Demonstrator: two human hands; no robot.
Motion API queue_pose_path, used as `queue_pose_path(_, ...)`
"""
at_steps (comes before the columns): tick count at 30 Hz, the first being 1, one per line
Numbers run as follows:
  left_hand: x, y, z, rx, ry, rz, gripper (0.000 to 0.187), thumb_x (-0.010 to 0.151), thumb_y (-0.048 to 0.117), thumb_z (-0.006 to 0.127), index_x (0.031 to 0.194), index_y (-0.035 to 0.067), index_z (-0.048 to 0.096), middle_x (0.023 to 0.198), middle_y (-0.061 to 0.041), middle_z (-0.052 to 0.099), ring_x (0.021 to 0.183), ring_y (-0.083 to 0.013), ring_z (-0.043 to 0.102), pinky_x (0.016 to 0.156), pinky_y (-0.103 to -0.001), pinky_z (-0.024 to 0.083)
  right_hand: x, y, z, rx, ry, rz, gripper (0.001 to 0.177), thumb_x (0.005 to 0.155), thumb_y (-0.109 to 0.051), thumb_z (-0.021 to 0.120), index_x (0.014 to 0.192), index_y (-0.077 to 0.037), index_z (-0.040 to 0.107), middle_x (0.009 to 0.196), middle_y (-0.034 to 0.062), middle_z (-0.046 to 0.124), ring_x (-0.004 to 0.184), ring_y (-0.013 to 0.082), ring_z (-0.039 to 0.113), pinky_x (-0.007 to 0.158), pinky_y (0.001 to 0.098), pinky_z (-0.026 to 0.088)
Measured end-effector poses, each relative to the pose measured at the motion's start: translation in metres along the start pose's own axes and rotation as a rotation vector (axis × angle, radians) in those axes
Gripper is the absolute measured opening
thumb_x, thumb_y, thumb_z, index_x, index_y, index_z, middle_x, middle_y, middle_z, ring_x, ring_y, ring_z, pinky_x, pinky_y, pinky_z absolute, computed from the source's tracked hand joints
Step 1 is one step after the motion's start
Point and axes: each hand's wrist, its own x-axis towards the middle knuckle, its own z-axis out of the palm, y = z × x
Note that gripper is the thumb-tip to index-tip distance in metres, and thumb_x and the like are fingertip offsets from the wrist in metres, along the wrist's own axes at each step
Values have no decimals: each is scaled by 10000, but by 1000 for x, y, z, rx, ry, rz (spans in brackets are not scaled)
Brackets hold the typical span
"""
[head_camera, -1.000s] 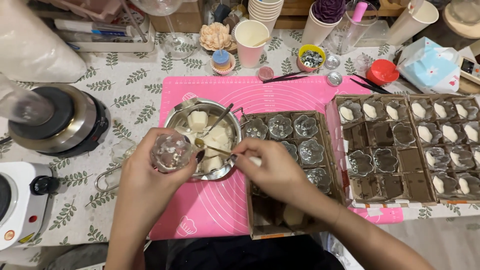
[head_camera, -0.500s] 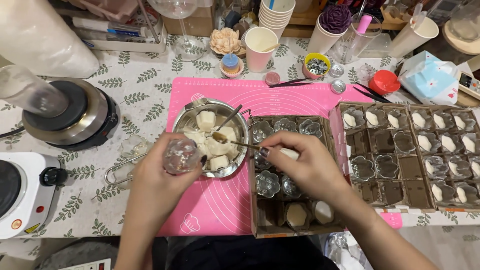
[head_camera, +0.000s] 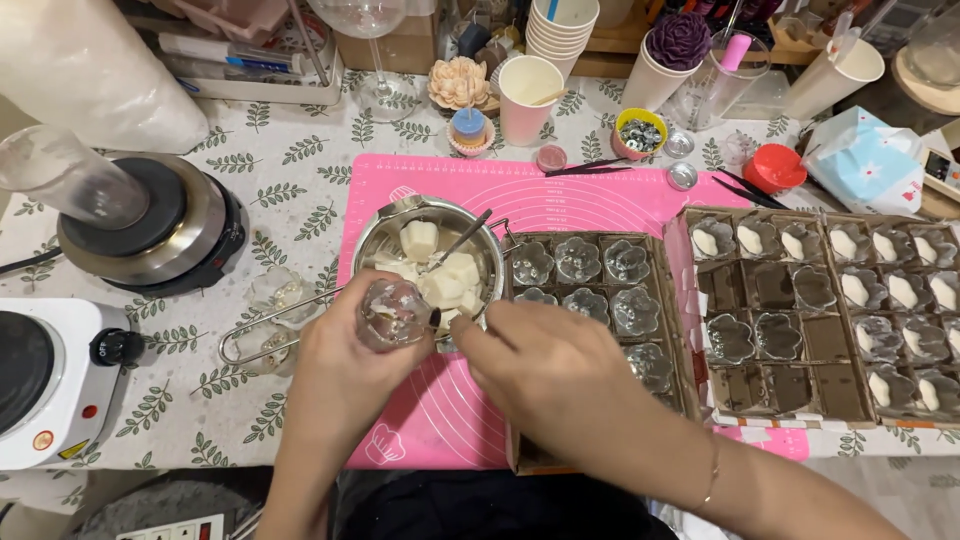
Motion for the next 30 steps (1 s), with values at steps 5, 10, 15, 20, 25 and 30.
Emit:
queue_pose_path(5,0,-1,4,-51,40,-18,434,653,150,848,1050,74,689,870,-64,805,798,-148,800,706,-308,602,-5,-5,8,-30,38,-11,302,803,-92,726,1095,-44,669,816,53,572,745,228,663,642,370,544)
queue_pose_path(10,2,-1,6,-36,71,-34,392,669,153,843,1020,57,698,869,-81,803,793,-161,798,719,-312,598,-7,-6,11,-19,69,18,302,833,-108,734,1120,-36,674,798,51,560,723,230,650,625,373,534)
queue_pose_path(15,4,-6,1,8,125,-60,406,672,166,837,1041,82,688,876,-69,806,798,-154,801,722,-314,600,-9,-2,7,-31,114,49,261,847,-109,734,1091,-26,692,762,56,550,666,225,632,596,364,537)
queue_pose_path(20,2,-10,1,88,141,92,437,684,187,838,1069,71,668,899,-93,774,803,-197,779,691,-334,589,-7,-2,10,-32,96,28,194,857,-110,741,1035,-46,693,734,48,545,653,223,632,585,363,530)
queue_pose_path(25,-1,-5,10,204,233,251,345,816,212,826,1082,61,665,947,-138,745,820,-297,738,697,-381,562,-4,-7,19,1,78,29,169,849,-98,732,1002,-55,675,750,44,559,688,223,655,606,367,534)
queue_pose_path(30,0,-7,16,194,264,211,372,800,219,814,1091,54,651,956,-138,748,810,-298,754,686,-393,573,-8,-12,28,10,72,81,187,849,-99,716,1013,-45,647,788,54,573,720,221,659,644,358,547)
